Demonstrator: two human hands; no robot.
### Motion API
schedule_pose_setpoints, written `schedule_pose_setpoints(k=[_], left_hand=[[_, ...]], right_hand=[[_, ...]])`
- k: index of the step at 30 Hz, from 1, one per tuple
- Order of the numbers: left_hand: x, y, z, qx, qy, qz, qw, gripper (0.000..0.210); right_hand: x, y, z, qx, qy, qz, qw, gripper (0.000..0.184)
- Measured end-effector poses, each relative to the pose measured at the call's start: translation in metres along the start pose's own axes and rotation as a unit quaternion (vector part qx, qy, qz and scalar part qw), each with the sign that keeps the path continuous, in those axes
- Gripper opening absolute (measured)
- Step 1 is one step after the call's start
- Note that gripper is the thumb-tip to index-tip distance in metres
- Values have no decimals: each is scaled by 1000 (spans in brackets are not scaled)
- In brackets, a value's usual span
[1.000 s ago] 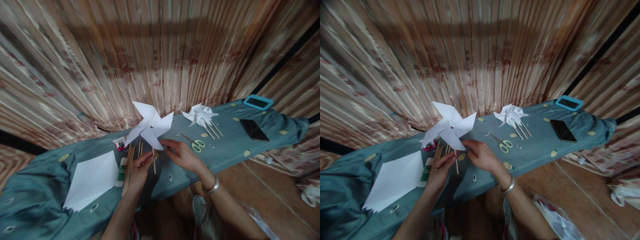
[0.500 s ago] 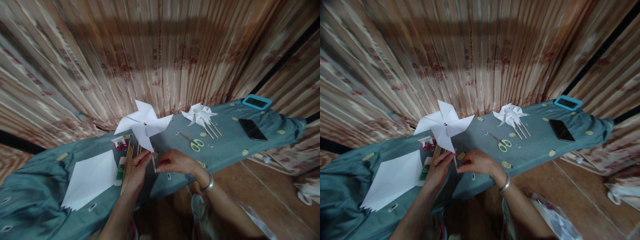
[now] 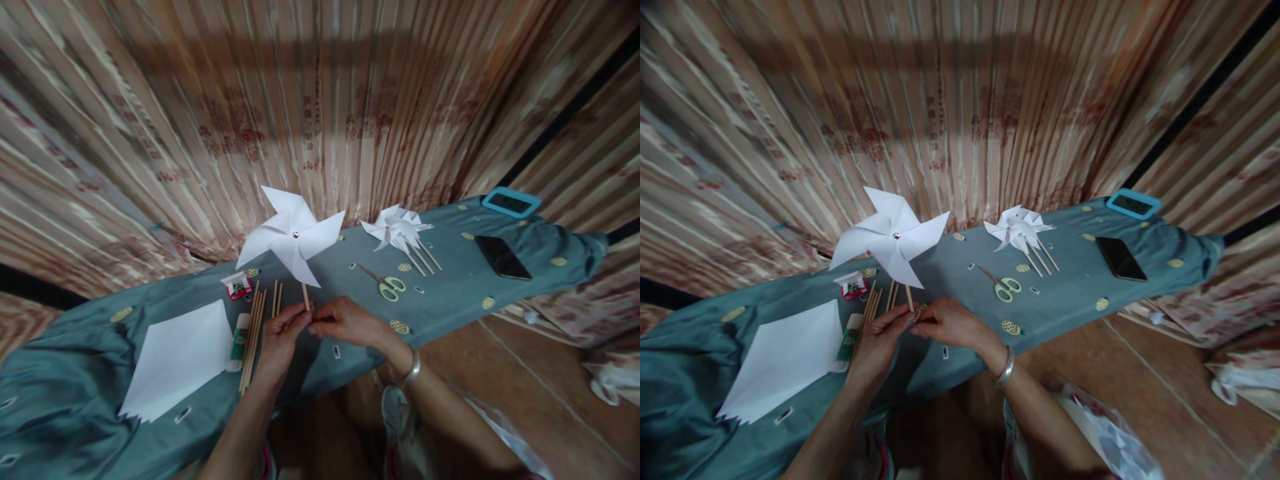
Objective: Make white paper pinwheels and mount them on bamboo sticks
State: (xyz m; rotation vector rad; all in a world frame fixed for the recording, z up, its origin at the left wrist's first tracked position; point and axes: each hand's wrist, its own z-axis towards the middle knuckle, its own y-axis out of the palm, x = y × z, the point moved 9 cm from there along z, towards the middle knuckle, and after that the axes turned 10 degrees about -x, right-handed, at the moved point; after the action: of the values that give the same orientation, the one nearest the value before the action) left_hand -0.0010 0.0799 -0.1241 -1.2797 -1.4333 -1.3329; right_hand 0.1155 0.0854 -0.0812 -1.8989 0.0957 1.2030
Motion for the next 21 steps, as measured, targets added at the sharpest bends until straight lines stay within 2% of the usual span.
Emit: schedule_pose_setpoints(k=[2, 4, 5, 7, 9, 11, 14, 17, 21], left_hand=[[4, -1, 0, 2, 9, 17, 1000, 28], [7, -2, -1, 0, 14, 44, 999, 27], [8, -1, -1, -2, 13, 58, 998, 27], [9, 0, -3, -10, 8, 84, 996, 25], [9, 3, -5, -21, 6, 106, 994, 22], [9, 6, -6, -34, 10, 124, 992, 18], [9, 11, -5, -48, 25, 135, 989, 15], [7, 12, -2, -50, 33, 127, 990, 17], [7, 10, 0, -43, 31, 116, 992, 19]], right_hand=[[-13, -18, -12, 60, -4, -43, 997, 21], [-26, -46, -32, 167, -12, -73, 983, 20], [-32, -63, -46, 244, -19, -83, 966, 19], [-45, -91, -78, 398, -39, -136, 906, 24], [-51, -103, -97, 468, -44, -209, 857, 36], [-48, -107, -99, 469, -35, -266, 842, 48], [-34, -106, -92, 431, -6, -297, 852, 57], [-25, -101, -83, 394, 10, -289, 872, 56], [-25, -86, -67, 316, 20, -239, 918, 52]])
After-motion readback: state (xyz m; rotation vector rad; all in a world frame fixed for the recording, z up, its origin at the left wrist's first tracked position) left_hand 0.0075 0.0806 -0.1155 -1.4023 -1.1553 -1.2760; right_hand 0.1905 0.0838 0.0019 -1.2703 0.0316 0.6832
